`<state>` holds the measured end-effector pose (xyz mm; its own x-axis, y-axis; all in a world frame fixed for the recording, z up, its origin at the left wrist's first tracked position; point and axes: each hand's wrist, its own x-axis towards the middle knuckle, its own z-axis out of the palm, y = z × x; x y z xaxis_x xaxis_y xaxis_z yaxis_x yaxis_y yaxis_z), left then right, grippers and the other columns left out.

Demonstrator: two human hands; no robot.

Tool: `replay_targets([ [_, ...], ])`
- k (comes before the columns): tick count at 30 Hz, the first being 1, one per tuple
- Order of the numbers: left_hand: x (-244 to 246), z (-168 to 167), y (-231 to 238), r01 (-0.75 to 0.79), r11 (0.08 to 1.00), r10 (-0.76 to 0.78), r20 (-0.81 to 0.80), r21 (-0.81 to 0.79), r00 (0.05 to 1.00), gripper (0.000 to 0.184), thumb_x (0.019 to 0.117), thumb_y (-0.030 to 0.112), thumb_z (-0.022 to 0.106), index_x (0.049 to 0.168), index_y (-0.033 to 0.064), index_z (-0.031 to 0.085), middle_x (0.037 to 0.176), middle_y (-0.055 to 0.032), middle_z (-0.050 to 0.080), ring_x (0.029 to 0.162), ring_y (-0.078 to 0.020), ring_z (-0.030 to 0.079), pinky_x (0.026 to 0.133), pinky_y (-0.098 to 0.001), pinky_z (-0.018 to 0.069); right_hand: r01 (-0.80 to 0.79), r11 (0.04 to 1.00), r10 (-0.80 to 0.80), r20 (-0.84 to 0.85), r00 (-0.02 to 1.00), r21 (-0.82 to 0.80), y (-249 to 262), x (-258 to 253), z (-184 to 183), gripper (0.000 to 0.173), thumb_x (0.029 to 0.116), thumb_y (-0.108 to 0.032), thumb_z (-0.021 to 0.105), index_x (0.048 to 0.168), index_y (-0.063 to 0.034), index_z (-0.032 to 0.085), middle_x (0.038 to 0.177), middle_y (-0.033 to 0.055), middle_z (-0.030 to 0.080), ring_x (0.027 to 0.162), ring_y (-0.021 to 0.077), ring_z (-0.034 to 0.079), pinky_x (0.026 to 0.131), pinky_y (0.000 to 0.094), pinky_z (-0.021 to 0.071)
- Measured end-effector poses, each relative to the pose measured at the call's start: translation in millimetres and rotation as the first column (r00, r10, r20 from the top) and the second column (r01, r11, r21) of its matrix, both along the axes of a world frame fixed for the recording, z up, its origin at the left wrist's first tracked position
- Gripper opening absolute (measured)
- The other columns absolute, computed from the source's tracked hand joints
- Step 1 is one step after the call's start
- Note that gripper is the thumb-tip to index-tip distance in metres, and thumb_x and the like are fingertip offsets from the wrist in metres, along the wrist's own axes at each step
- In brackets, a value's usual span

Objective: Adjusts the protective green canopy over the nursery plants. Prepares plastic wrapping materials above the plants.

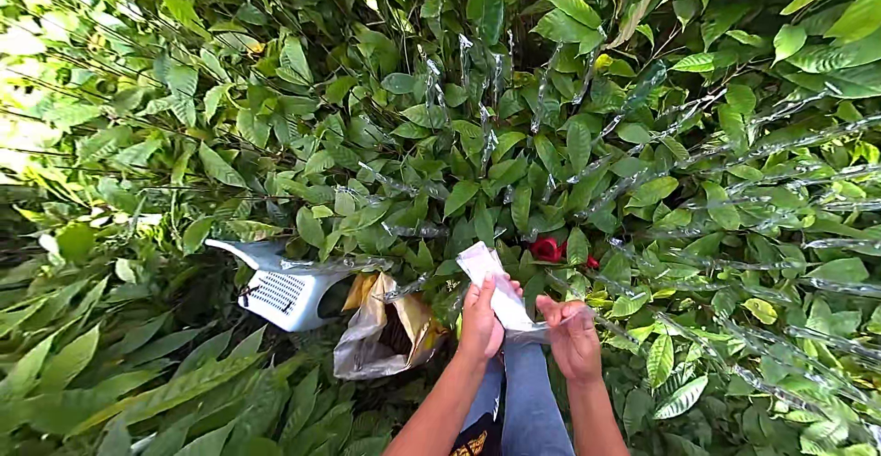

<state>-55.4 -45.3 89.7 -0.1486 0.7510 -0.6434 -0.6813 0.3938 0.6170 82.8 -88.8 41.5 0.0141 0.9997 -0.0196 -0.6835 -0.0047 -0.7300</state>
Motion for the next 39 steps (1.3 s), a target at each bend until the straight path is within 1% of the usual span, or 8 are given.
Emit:
replay_targets([
  [4, -4, 8, 18, -0.112, 0.990, 0.108, 0.043, 0.081, 0.993, 0.026, 0.1123, 0.015, 0.028, 0.125, 0.0055, 0.049, 0.089, -0.0012, 0.065, 0.075, -0.0106, 0.069, 0.075, -0.0289, 0.0619, -0.252, 0.927, 0.179, 0.262, 0.948, 0.278, -9, 26, -3, 0.029, 0.1086, -0.037, 0.048, 0.112, -0.0248, 0.074, 0.107, -0.0070, 0.076, 0.121, 0.0122, 0.065, 0.124, 0.0437, 0.0326],
  [11, -7, 13, 27, -0.067, 0.960, 0.057, 0.045, 0.273, 0.997, 0.024, 0.1110, 0.012, 0.026, 0.117, 0.0069, 0.049, 0.085, -0.0005, 0.063, 0.073, -0.0104, 0.067, 0.074, -0.0277, 0.0608, -0.515, 0.830, 0.167, 0.787, 0.595, 0.213, -13, 52, 10, 0.027, 0.1056, -0.037, 0.051, 0.109, -0.0237, 0.074, 0.131, -0.0031, 0.070, 0.145, 0.0215, 0.045, 0.126, 0.0575, 0.0188],
  [16, -7, 12, 20, 0.205, 0.922, -0.161, -0.155, 0.328, 0.975, 0.015, 0.1063, 0.004, 0.038, 0.117, 0.0028, 0.048, 0.090, -0.0012, 0.068, 0.080, -0.0108, 0.069, 0.080, -0.0291, 0.0606, -0.295, 0.946, 0.152, 0.623, 0.767, 0.133, 13, 56, 17, 0.055, 0.1019, -0.062, 0.047, 0.133, -0.0193, 0.065, 0.143, -0.0020, 0.060, 0.138, 0.0133, 0.050, 0.116, 0.0369, 0.0424],
  [20, 7, 11, 10, 0.321, 0.928, -0.273, -0.242, 0.190, 0.931, 0.022, 0.1043, 0.003, 0.048, 0.124, -0.0045, 0.049, 0.092, -0.0050, 0.070, 0.083, -0.0112, 0.070, 0.081, -0.0288, 0.0607, -0.063, 0.998, 0.034, 0.641, 0.767, 0.023, 45, 13, 25, 0.079, 0.0956, -0.056, 0.063, 0.135, 0.0119, 0.052, 0.128, 0.0140, 0.064, 0.114, 0.0091, 0.063, 0.091, 0.0253, 0.0552],
  [25, 15, 10, -5, 0.381, 0.918, -0.360, -0.169, 0.108, 0.917, 0.024, 0.1061, 0.004, 0.047, 0.128, -0.0040, 0.049, 0.101, -0.0075, 0.072, 0.091, -0.0124, 0.072, 0.087, -0.0311, 0.0604, 0.088, 0.992, -0.027, 0.523, 0.852, -0.092, 53, -17, 19, 0.018, 0.0965, -0.007, 0.061, 0.104, 0.0069, 0.069, 0.107, 0.0080, 0.069, 0.096, 0.0038, 0.065, 0.084, 0.0192, 0.0556],
  [30, 14, 12, -14, 0.330, 0.942, -0.323, -0.106, 0.057, 0.940, 0.045, 0.1134, 0.025, 0.022, 0.137, -0.0031, 0.047, 0.112, -0.0116, 0.069, 0.102, -0.0150, 0.070, 0.091, -0.0333, 0.0590, 0.151, 0.980, -0.072, 0.472, 0.879, -0.132, 45, -22, 13, 0.015, 0.0975, -0.002, 0.057, 0.101, 0.0066, 0.068, 0.103, 0.0062, 0.069, 0.094, 0.0031, 0.066, 0.085, 0.0192, 0.0562],
  [35, 17, 8, -17, 0.287, 0.957, -0.280, -0.135, 0.042, 0.951, 0.029, 0.1113, 0.014, 0.036, 0.126, -0.0040, 0.053, 0.102, -0.0102, 0.070, 0.092, -0.0139, 0.071, 0.086, -0.0315, 0.0605, 0.147, 0.971, -0.066, 0.385, 0.921, -0.187, 38, -30, 18, 0.017, 0.0991, -0.003, 0.056, 0.111, 0.0066, 0.063, 0.095, 0.0032, 0.071, 0.085, 0.0035, 0.068, 0.079, 0.0212, 0.0588],
  [39, 19, 9, -16, 0.255, 0.967, -0.247, -0.162, 0.031, 0.955, 0.020, 0.1063, 0.005, 0.048, 0.122, -0.0050, 0.056, 0.098, -0.0095, 0.072, 0.088, -0.0139, 0.072, 0.084, -0.0306, 0.0608, 0.172, 0.968, -0.091, 0.383, 0.919, -0.184, 34, -34, 22, 0.016, 0.0957, -0.002, 0.060, 0.108, 0.0077, 0.065, 0.105, 0.0055, 0.069, 0.096, 0.0031, 0.067, 0.088, 0.0198, 0.0569],
])
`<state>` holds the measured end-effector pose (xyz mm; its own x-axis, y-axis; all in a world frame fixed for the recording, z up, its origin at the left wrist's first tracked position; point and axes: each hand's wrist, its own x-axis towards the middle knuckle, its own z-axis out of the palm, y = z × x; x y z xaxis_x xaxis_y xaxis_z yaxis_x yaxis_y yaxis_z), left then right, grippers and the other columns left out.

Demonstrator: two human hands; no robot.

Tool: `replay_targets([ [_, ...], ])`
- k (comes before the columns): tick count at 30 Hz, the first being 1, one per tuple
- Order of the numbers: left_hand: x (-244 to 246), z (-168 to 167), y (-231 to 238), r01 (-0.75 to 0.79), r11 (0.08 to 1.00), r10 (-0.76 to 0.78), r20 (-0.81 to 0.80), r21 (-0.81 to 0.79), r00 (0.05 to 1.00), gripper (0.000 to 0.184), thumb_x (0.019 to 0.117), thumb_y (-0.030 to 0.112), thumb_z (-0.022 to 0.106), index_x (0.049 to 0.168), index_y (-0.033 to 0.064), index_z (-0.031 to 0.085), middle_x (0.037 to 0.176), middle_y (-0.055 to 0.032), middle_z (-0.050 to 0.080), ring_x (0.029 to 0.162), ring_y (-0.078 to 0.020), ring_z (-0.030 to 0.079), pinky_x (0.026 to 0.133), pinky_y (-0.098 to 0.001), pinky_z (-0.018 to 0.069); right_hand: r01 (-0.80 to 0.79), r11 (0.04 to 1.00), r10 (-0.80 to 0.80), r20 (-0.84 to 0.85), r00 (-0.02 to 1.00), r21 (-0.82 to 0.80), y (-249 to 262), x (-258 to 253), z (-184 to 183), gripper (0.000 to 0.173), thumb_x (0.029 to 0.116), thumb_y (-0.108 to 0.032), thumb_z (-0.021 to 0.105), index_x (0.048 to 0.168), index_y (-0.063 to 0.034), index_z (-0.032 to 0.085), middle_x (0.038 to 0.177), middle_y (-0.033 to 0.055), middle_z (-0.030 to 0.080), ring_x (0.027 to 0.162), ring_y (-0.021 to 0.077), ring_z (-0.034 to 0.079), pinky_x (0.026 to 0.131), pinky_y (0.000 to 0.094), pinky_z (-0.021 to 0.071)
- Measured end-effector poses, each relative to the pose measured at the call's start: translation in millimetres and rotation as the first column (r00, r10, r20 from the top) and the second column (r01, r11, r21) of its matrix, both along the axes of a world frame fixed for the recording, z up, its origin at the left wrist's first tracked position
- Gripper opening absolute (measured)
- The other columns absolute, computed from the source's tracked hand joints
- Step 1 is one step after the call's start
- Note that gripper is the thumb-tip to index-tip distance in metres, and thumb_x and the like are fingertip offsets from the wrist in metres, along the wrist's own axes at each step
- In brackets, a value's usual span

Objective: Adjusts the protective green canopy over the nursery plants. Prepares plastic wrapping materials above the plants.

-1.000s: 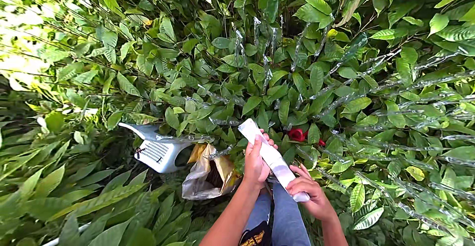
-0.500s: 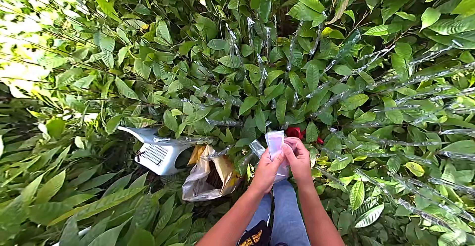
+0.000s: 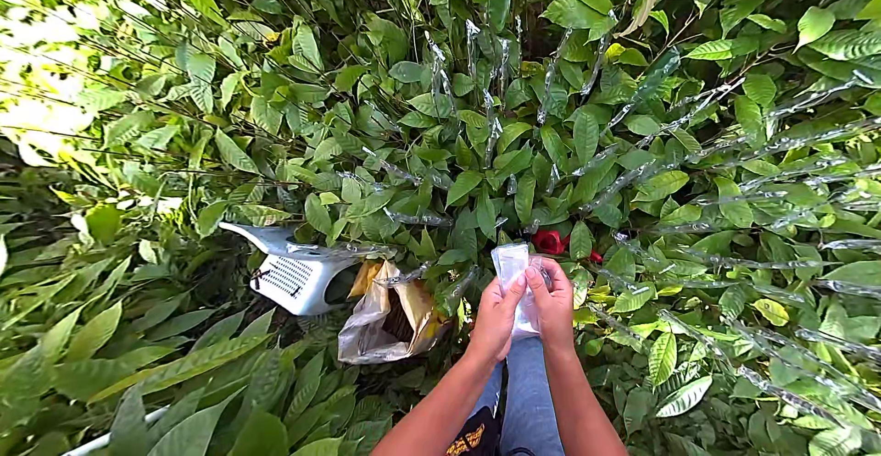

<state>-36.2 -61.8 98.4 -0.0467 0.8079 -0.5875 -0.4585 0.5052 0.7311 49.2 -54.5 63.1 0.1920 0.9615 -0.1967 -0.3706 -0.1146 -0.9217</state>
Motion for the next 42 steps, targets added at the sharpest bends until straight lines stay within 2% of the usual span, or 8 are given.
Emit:
replay_targets([
  [9, -4, -2, 3, -0.096, 0.995, 0.095, 0.010, 0.015, 0.995, 0.034, 0.1127, 0.017, 0.030, 0.125, -0.0030, 0.055, 0.095, -0.0070, 0.070, 0.083, -0.0121, 0.070, 0.078, -0.0280, 0.0609, 0.128, 0.991, -0.132, -0.320, 0.938, -0.033, -5, 7, -4, 0.018, 0.1040, -0.006, 0.045, 0.105, -0.0069, 0.063, 0.094, 0.0034, 0.074, 0.089, 0.0125, 0.073, 0.084, 0.0304, 0.0620],
  [13, -21, 2, 20, -0.250, 0.965, 0.243, 0.092, 0.084, 0.966, 0.032, 0.1128, 0.018, 0.026, 0.121, 0.0023, 0.052, 0.088, -0.0025, 0.067, 0.076, -0.0106, 0.069, 0.072, -0.0269, 0.0616, -0.081, 0.958, 0.246, -0.642, 0.726, 0.275, -28, 47, -30, 0.013, 0.1029, -0.028, 0.060, 0.102, -0.0225, 0.072, 0.078, -0.0055, 0.073, 0.080, 0.0096, 0.073, 0.089, 0.0330, 0.0591],
  [20, -29, 17, 35, -0.241, 0.960, 0.227, 0.112, 0.140, 0.968, 0.029, 0.1123, 0.015, 0.026, 0.120, 0.0032, 0.051, 0.087, -0.0029, 0.067, 0.075, -0.0110, 0.070, 0.074, -0.0275, 0.0619, -0.365, 0.843, 0.427, -0.078, 0.901, 0.395, -20, 77, -39, 0.065, 0.0999, -0.071, 0.034, 0.110, -0.0230, 0.076, 0.110, -0.0058, 0.075, 0.117, 0.0131, 0.066, 0.111, 0.0369, 0.0472],
  [24, -24, 19, 33, -0.208, 0.969, 0.189, 0.144, 0.131, 0.971, 0.027, 0.1116, 0.013, 0.028, 0.121, 0.0024, 0.051, 0.087, -0.0033, 0.067, 0.075, -0.0113, 0.069, 0.073, -0.0272, 0.0620, -0.534, 0.819, 0.490, 0.229, 0.841, 0.210, 13, 31, -11, 0.109, 0.0895, -0.080, 0.046, 0.144, 0.0151, 0.041, 0.133, 0.0143, 0.065, 0.124, 0.0123, 0.062, 0.108, 0.0311, 0.0499],
  [29, -29, 16, 35, -0.230, 0.962, 0.221, 0.076, 0.147, 0.972, 0.014, 0.1077, 0.002, 0.039, 0.114, 0.0007, 0.051, 0.086, -0.0045, 0.067, 0.075, -0.0109, 0.069, 0.074, -0.0256, 0.0608, -0.664, 0.746, 0.666, -0.070, 0.743, 0.046, 4, 3, -14, 0.087, 0.0883, -0.052, 0.074, 0.138, 0.0125, 0.042, 0.108, 0.0000, 0.069, 0.088, -0.0010, 0.067, 0.081, 0.0207, 0.0585],
  [35, -34, -7, 31, -0.220, 0.960, 0.231, -0.041, 0.175, 0.972, 0.024, 0.1004, -0.006, 0.052, 0.124, -0.0045, 0.050, 0.099, -0.0091, 0.070, 0.086, -0.0129, 0.071, 0.081, -0.0285, 0.0604, -0.482, 0.861, 0.445, -0.215, 0.869, -0.165, -21, -6, -15, 0.034, 0.1018, -0.019, 0.053, 0.130, 0.0000, 0.048, 0.089, -0.0003, 0.069, 0.063, 0.0067, 0.066, 0.053, 0.0248, 0.0570],
  [38, -34, -16, 25, -0.195, 0.970, 0.204, -0.053, 0.145, 0.977, 0.029, 0.0984, -0.007, 0.055, 0.127, -0.0062, 0.048, 0.104, -0.0111, 0.070, 0.091, -0.0140, 0.071, 0.084, -0.0291, 0.0600, -0.395, 0.904, 0.404, 0.027, 0.914, -0.163, -24, -13, -17, 0.062, 0.0985, -0.023, 0.063, 0.147, 0.0077, 0.038, 0.113, 0.0096, 0.066, 0.088, 0.0078, 0.068, 0.071, 0.0251, 0.0597],
  [42, -32, -20, 19, -0.172, 0.973, 0.176, -0.014, 0.153, 0.984, 0.022, 0.1060, 0.004, 0.046, 0.127, -0.0034, 0.049, 0.097, -0.0065, 0.068, 0.086, -0.0117, 0.070, 0.081, -0.0283, 0.0601, -0.185, 0.980, 0.188, 0.024, 0.982, -0.072, -21, -23, -30, 0.023, 0.0975, -0.005, 0.059, 0.117, 0.0062, 0.058, 0.106, 0.0060, 0.066, 0.098, 0.0040, 0.065, 0.087, 0.0211, 0.0554],
])
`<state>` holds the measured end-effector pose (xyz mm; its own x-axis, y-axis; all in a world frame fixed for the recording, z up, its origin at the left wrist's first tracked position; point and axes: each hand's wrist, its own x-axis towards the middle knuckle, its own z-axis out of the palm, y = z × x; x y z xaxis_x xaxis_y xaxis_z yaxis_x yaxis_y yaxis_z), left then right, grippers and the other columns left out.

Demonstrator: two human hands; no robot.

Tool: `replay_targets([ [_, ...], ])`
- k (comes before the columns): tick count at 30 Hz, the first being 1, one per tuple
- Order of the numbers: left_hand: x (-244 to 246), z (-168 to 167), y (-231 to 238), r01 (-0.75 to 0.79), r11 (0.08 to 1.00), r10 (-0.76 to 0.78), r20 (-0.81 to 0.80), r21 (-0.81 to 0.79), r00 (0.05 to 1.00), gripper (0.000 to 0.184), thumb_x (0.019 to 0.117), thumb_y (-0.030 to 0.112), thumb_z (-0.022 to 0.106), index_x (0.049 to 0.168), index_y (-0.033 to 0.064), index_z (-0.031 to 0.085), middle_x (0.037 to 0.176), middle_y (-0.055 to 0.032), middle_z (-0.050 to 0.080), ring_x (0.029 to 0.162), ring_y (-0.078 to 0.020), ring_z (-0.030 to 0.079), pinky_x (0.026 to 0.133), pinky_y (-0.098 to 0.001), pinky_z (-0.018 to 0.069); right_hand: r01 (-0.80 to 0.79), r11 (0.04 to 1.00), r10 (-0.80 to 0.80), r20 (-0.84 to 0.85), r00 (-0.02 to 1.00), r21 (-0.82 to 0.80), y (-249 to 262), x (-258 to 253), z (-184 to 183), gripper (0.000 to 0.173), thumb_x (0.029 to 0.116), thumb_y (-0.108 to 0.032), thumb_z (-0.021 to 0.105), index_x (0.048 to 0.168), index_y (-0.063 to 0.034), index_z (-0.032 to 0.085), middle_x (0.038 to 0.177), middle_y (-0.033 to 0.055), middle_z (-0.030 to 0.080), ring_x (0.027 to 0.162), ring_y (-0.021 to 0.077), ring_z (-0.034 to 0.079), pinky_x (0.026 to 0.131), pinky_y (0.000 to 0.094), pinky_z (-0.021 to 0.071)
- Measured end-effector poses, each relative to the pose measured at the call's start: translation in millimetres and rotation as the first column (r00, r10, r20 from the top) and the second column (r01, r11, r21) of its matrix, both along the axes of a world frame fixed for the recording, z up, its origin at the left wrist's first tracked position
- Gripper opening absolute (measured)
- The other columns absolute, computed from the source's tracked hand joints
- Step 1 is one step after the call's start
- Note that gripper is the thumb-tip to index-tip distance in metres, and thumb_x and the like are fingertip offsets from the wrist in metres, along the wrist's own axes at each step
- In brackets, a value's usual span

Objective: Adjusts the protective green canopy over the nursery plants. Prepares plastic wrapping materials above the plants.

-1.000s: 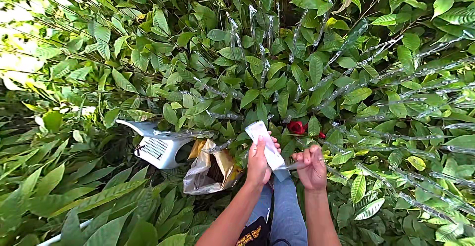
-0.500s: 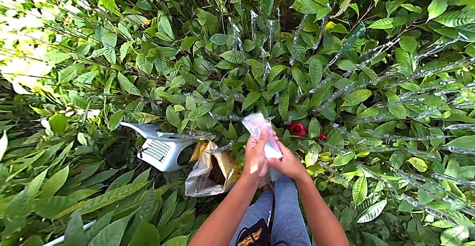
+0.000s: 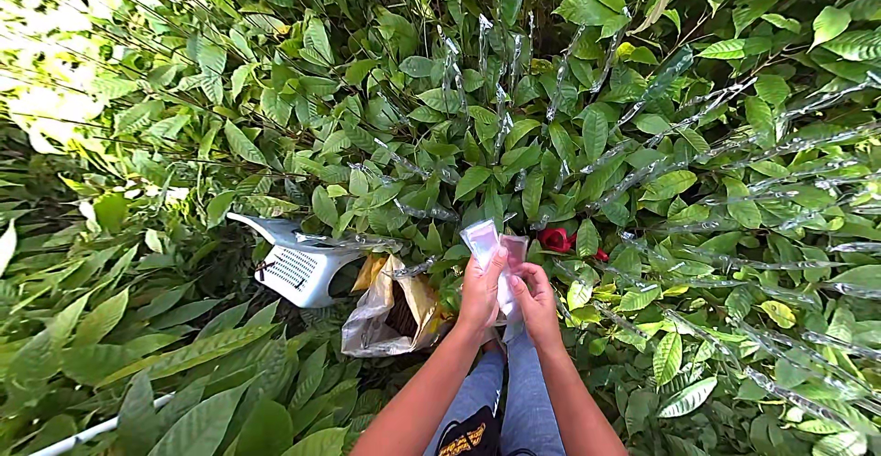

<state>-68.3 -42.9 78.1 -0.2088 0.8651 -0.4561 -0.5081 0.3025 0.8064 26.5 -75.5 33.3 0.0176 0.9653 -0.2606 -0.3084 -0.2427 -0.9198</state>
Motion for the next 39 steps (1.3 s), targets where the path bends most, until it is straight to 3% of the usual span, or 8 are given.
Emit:
replay_targets([
  [5, -4, 5, 5, -0.018, 1.000, 0.019, 0.057, -0.015, 0.998, 0.036, 0.1133, 0.020, 0.024, 0.126, -0.0004, 0.051, 0.091, -0.0033, 0.067, 0.080, -0.0102, 0.069, 0.078, -0.0263, 0.0603, 0.049, 0.998, -0.060, -0.270, 0.961, -0.045, -3, -1, -7, 0.013, 0.0988, 0.001, 0.052, 0.109, -0.0018, 0.060, 0.105, 0.0021, 0.069, 0.098, 0.0060, 0.067, 0.089, 0.0255, 0.0567],
  [8, -10, 11, 12, -0.034, 0.999, 0.037, 0.084, -0.039, 0.996, 0.034, 0.1132, 0.020, 0.025, 0.126, 0.0017, 0.051, 0.091, -0.0029, 0.066, 0.079, -0.0110, 0.069, 0.076, -0.0271, 0.0605, -0.132, 0.979, 0.189, -0.439, 0.879, 0.158, -8, 19, -21, 0.009, 0.0928, -0.027, 0.071, 0.089, -0.0206, 0.075, 0.122, -0.0033, 0.069, 0.119, 0.0087, 0.061, 0.096, 0.0257, 0.0521],
  [12, -14, 19, 18, -0.042, 0.997, 0.052, 0.177, -0.058, 0.983, 0.028, 0.1125, 0.016, 0.030, 0.122, 0.0028, 0.052, 0.089, -0.0038, 0.066, 0.075, -0.0116, 0.069, 0.073, -0.0268, 0.0610, -0.283, 0.905, 0.426, -0.645, 0.634, 0.318, -5, 41, -30, 0.046, 0.0959, -0.060, 0.053, 0.094, -0.0239, 0.082, 0.147, 0.0029, 0.059, 0.131, 0.0154, 0.057, 0.103, 0.0302, 0.0502],
  [15, -12, 18, 18, -0.018, 0.998, 0.028, 0.178, -0.062, 0.984, 0.019, 0.1105, 0.009, 0.035, 0.122, 0.0027, 0.049, 0.089, -0.0044, 0.065, 0.075, -0.0118, 0.068, 0.073, -0.0274, 0.0613, -0.284, 0.942, 0.334, -0.602, 0.725, 0.181, 3, 39, -29, 0.084, 0.0871, -0.087, 0.034, 0.116, -0.0173, 0.071, 0.144, 0.0068, 0.061, 0.123, 0.0194, 0.064, 0.094, 0.0344, 0.0571],
  [18, -9, 8, 15, 0.040, 0.999, -0.040, 0.066, 0.001, 0.997, 0.022, 0.1033, -0.002, 0.046, 0.126, -0.0010, 0.047, 0.089, -0.0037, 0.065, 0.079, -0.0116, 0.068, 0.079, -0.0285, 0.0605, -0.329, 0.944, 0.297, -0.377, 0.877, -0.023, 11, 26, -17, 0.073, 0.0979, -0.062, 0.055, 0.136, -0.0004, 0.047, 0.123, 0.0040, 0.068, 0.108, 0.0107, 0.068, 0.090, 0.0302, 0.0576],
  [22, -13, 0, 11, 0.133, 0.990, -0.132, -0.012, 0.054, 0.991, 0.028, 0.1083, 0.010, 0.038, 0.132, -0.0023, 0.046, 0.098, -0.0035, 0.066, 0.088, -0.0109, 0.068, 0.085, -0.0288, 0.0586, -0.259, 0.959, 0.231, -0.217, 0.948, -0.111, 12, 11, -6, 0.008, 0.0992, -0.010, 0.058, 0.103, -0.0045, 0.062, 0.082, -0.0054, 0.068, 0.073, 0.0004, 0.065, 0.068, 0.0195, 0.0558],
  [26, -18, 1, 14, 0.158, 0.987, -0.160, 0.040, 0.034, 0.986, 0.051, 0.1125, 0.026, 0.012, 0.139, -0.0044, 0.043, 0.110, -0.0109, 0.068, 0.100, -0.0175, 0.069, 0.091, -0.0336, 0.0578, -0.234, 0.958, 0.183, -0.273, 0.944, -0.165, 8, 8, -4, 0.011, 0.1019, -0.011, 0.053, 0.104, -0.0043, 0.062, 0.083, -0.0024, 0.069, 0.069, 0.0022, 0.065, 0.061, 0.0196, 0.0555],
  [39, -14, 7, 21, -0.075, 0.992, 0.075, -0.001, -0.098, 0.997, 0.025, 0.0986, -0.006, 0.057, 0.122, -0.0060, 0.050, 0.098, -0.0118, 0.071, 0.087, -0.0165, 0.073, 0.082, -0.0333, 0.0624, -0.135, 0.983, 0.114, -0.157, 0.981, -0.126, 6, -1, 3, 0.021, 0.1052, -0.009, 0.044, 0.122, 0.0020, 0.049, 0.090, 0.0009, 0.068, 0.077, 0.0051, 0.068, 0.070, 0.0239, 0.0590],
])
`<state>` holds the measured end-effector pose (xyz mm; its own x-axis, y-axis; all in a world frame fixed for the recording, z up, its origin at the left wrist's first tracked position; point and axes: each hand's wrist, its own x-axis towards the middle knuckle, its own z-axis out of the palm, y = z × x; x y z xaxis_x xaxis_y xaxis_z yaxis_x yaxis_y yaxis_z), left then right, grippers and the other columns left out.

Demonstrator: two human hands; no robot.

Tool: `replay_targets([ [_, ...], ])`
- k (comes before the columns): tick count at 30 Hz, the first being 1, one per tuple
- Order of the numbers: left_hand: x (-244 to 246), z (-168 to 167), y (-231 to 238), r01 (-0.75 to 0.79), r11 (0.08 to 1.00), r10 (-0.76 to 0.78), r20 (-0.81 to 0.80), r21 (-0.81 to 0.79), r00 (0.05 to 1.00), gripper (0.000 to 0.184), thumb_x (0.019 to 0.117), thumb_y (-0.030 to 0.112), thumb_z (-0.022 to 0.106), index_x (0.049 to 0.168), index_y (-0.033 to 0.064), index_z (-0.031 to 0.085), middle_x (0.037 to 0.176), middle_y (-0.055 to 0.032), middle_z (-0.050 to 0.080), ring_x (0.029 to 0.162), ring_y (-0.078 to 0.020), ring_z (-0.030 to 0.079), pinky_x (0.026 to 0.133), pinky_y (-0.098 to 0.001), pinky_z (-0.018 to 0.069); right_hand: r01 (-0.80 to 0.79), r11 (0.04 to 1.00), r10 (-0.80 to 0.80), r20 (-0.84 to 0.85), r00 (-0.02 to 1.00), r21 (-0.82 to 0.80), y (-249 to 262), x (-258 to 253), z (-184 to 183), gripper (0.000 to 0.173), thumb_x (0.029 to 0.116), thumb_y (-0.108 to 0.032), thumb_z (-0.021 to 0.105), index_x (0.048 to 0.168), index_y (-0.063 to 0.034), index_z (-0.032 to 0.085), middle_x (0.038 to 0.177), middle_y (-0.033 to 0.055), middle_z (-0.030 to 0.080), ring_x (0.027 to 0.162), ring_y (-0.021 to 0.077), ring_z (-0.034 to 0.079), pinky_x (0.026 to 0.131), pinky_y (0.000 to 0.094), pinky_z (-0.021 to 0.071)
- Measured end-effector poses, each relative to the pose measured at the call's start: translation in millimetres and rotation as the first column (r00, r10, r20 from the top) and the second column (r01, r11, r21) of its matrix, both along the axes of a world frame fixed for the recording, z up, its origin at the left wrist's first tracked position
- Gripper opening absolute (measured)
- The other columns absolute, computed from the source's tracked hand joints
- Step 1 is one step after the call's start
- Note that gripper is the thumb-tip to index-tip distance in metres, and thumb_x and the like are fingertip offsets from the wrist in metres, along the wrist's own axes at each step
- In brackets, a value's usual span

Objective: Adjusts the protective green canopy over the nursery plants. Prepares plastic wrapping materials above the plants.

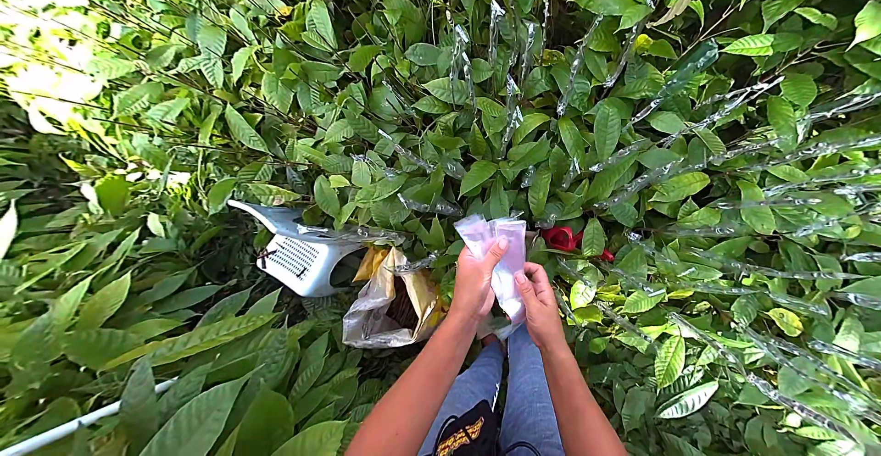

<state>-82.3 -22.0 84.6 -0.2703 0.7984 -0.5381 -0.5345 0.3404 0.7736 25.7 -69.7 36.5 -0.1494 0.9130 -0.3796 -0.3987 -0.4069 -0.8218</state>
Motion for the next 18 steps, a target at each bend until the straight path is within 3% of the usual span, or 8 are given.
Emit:
replay_targets([
  [3, -1.6, 0.6, 0.4, 0.038, 0.999, -0.036, 0.065, -0.024, 0.997, 0.020, 0.1034, 0.000, 0.051, 0.123, -0.0042, 0.051, 0.099, -0.0111, 0.071, 0.088, -0.0163, 0.073, 0.083, -0.0332, 0.0621, 0.041, 0.999, -0.041, -0.001, 0.999, 0.028, -0.2, -0.9, -2.9, 0.015, 0.1052, -0.008, 0.045, 0.115, -0.0001, 0.052, 0.089, -0.0005, 0.067, 0.080, 0.0039, 0.068, 0.075, 0.0232, 0.0588],
  [7, -4.9, -0.3, -1.7, 0.155, 0.988, -0.151, 0.149, -0.013, 0.977, 0.022, 0.1070, 0.003, 0.044, 0.128, -0.0036, 0.048, 0.105, -0.0128, 0.071, 0.094, -0.0184, 0.072, 0.087, -0.0346, 0.0612, 0.045, 0.999, -0.045, -0.010, 0.999, 0.025, 1.0, -0.6, -2.6, 0.016, 0.1054, -0.007, 0.043, 0.115, 0.0002, 0.053, 0.091, -0.0005, 0.068, 0.082, 0.0035, 0.068, 0.077, 0.0233, 0.0590],
  [12, -4.3, -0.7, 0.6, 0.127, 0.991, -0.118, 0.146, -0.050, 0.982, 0.025, 0.1030, -0.003, 0.050, 0.128, -0.0028, 0.046, 0.103, -0.0125, 0.070, 0.091, -0.0189, 0.072, 0.084, -0.0352, 0.0618, 0.036, 0.996, -0.038, 0.021, 0.999, 0.078, 2.0, 1.9, -6.7, 0.020, 0.1063, -0.008, 0.042, 0.114, 0.0029, 0.057, 0.094, 0.0007, 0.067, 0.086, 0.0031, 0.067, 0.082, 0.0233, 0.0581],
  [18, 1.9, -0.5, 5.7, 0.065, 0.993, -0.053, 0.119, -0.099, 0.991, 0.030, 0.0975, -0.008, 0.058, 0.126, -0.0030, 0.048, 0.101, -0.0126, 0.070, 0.088, -0.0181, 0.073, 0.081, -0.0344, 0.0626, 0.059, 0.989, -0.075, 0.114, 0.991, 0.136, 1.9, -1.1, -4.4, 0.019, 0.1036, -0.007, 0.051, 0.115, 0.0065, 0.056, 0.094, 0.0031, 0.070, 0.086, 0.0029, 0.068, 0.082, 0.0215, 0.0582],
])
